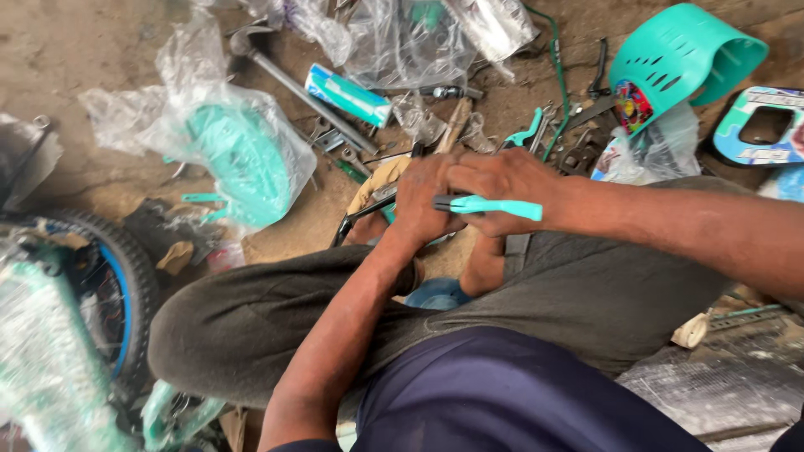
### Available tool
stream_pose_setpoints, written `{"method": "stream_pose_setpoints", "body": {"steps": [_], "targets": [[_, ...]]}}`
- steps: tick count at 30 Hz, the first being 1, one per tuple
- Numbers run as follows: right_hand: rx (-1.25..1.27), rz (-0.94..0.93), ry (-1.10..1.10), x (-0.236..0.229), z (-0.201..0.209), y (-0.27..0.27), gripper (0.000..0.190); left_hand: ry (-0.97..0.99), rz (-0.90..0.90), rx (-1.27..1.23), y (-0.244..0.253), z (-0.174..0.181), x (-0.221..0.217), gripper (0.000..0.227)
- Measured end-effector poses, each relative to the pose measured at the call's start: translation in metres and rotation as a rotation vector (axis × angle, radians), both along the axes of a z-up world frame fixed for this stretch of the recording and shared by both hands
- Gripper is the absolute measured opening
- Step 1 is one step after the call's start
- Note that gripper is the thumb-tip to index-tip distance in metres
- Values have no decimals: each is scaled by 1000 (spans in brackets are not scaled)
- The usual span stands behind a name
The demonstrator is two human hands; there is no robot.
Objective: The person assembles a bicycle handlebar by attaching grips, brake levers, and a bell. They use a wrench to tighten the components and apply a decorative sticker to the center of the handlebar.
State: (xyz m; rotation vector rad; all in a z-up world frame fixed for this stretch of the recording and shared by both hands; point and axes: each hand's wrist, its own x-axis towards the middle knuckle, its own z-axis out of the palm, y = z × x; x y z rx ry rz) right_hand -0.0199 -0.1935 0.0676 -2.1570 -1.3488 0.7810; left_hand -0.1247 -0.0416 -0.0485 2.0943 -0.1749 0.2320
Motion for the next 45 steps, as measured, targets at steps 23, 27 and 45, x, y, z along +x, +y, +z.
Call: {"method": "stream_pose_setpoints", "body": {"steps": [23,27,45], "targets": [[-579,-189,1022,-18,-105,-15,92,56,-90,59,11,-66,-34,54],[-3,53,583,-3,-85,-8,82,152,-120,221,7,-92,-23,40],[-422,-593,-165,27,-288,-115,29,350,115,170,60,-77,20,16]]}}
